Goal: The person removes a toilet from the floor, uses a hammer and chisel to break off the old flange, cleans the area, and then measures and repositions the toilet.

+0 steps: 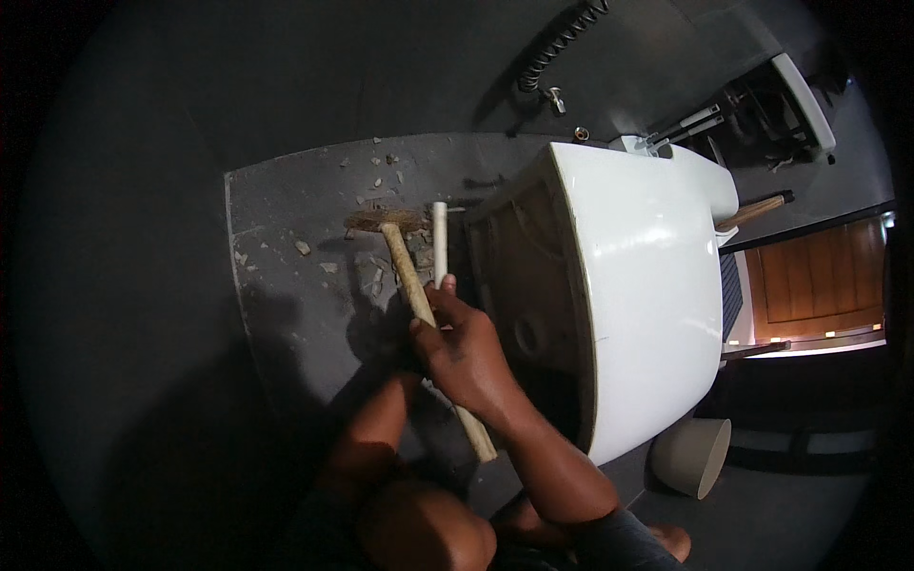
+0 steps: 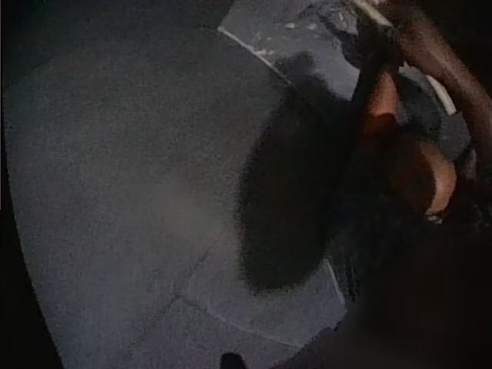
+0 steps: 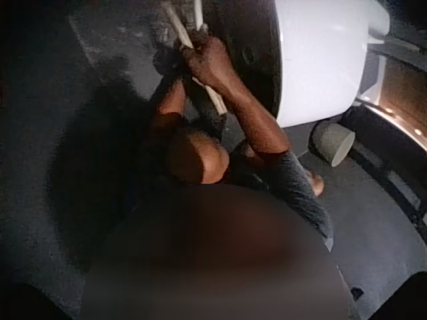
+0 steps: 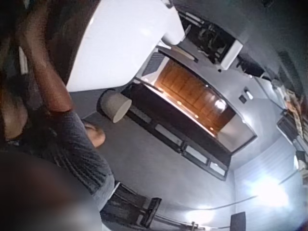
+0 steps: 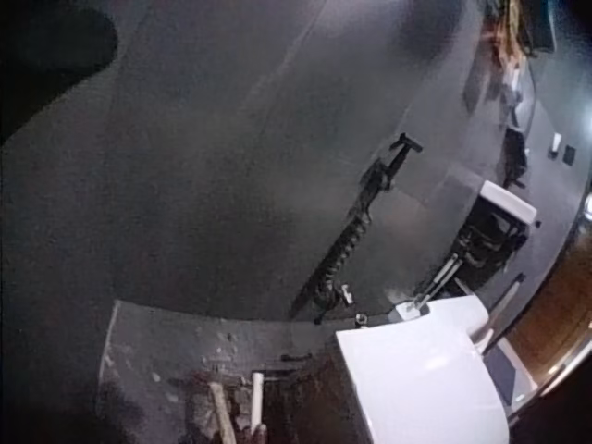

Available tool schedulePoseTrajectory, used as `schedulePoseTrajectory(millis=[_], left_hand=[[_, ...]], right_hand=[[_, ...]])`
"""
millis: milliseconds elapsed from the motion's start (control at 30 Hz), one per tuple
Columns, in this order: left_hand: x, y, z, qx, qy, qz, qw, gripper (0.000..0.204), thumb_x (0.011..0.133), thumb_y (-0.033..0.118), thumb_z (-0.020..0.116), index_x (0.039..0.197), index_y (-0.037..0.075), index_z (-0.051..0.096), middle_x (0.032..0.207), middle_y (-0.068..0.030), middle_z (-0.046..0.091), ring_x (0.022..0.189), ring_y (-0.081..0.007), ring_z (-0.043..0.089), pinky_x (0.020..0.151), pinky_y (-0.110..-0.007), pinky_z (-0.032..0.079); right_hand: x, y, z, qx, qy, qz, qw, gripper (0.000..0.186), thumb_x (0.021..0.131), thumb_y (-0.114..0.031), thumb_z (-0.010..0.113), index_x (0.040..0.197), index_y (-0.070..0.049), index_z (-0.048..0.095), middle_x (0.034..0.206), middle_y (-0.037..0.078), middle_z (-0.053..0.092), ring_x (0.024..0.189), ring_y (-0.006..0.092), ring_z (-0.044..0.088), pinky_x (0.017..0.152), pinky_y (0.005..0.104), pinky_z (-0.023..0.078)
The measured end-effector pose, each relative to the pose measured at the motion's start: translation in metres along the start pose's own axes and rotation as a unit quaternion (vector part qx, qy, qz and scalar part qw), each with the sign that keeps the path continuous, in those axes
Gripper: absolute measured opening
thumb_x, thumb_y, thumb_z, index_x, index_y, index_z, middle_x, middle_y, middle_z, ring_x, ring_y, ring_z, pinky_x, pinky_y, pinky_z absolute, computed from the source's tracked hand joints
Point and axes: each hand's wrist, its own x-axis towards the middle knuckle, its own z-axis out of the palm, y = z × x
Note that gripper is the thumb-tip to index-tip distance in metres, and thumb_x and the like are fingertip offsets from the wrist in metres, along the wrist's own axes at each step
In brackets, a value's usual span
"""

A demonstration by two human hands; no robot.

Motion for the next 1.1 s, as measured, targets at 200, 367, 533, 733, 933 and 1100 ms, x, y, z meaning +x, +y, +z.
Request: schedulePoseTrajectory(millis=[200,367,533,733,933,1100], left_hand=[[0.101,-0.026,0.037,0.077,0.038,-0.017,0.996,0.05,0.109,0.029,0.047,0.15,0.001,0.044,0.141,-0.0116,0.054,0.123,-0.0283,0.056,0.104,-0.041,0.047],[0.104,-0.015,0.036,0.1,-0.031,-0.006,0.995,0.054,0.108,0.035,0.047,0.15,0.001,0.041,0.137,-0.0105,0.053,0.123,-0.0267,0.054,0.101,-0.037,0.047],[0.106,-0.018,0.037,0.276,0.037,0.076,0.958,0.055,0.109,0.037,0.042,0.153,0.005,0.034,0.147,-0.0072,0.043,0.134,-0.0232,0.044,0.107,-0.037,0.041],[0.106,-0.028,0.035,0.514,0.087,0.145,0.841,0.054,0.111,0.036,0.036,0.157,0.011,0.025,0.16,-0.003,0.031,0.146,-0.0188,0.032,0.116,-0.036,0.034],[0.115,-0.019,0.024,-0.179,0.001,0.047,0.983,0.05,0.109,0.04,0.041,0.151,0.011,0.036,0.149,-0.0021,0.041,0.134,-0.0167,0.041,0.107,-0.035,0.039],[0.103,-0.028,0.02,-0.391,-0.001,0.131,0.911,0.049,0.108,0.043,0.046,0.143,0.01,0.048,0.135,-0.0018,0.054,0.119,-0.0152,0.053,0.098,-0.034,0.045]], right_hand=[[-0.012,-0.003,0.003,0.039,0.006,-0.012,0.999,0.038,0.095,-0.005,0.058,0.129,0.01,0.056,0.109,0.035,0.067,0.106,0.0402,0.07,0.091,0.0406,0.053],[-0.007,-0.011,0.0,0.012,-0.038,0.033,0.999,0.054,0.097,-0.008,0.057,0.146,0.011,0.044,0.135,0.022,0.061,0.09,0.014,0.063,0.083,0.0305,0.05],[-0.003,-0.006,0.006,0.011,-0.005,0.007,1.0,0.038,0.096,-0.005,0.058,0.13,0.011,0.055,0.11,0.033,0.067,0.107,0.0397,0.07,0.091,0.04,0.052],[0.01,0.001,0.009,-0.02,-0.001,-0.01,1.0,0.045,0.096,-0.006,0.057,0.137,0.012,0.05,0.109,0.031,0.068,0.101,0.0326,0.067,0.089,0.0383,0.052],[0.018,-0.006,0.004,-0.034,0.027,-0.016,0.999,0.049,0.096,-0.01,0.058,0.14,0.012,0.05,0.106,0.025,0.068,0.094,0.025,0.065,0.086,0.0352,0.051],[0.014,-0.005,0.001,0.011,0.006,0.027,1.0,0.046,0.096,-0.007,0.058,0.137,0.014,0.05,0.118,0.04,0.062,0.114,0.0413,0.067,0.094,0.0408,0.051]])
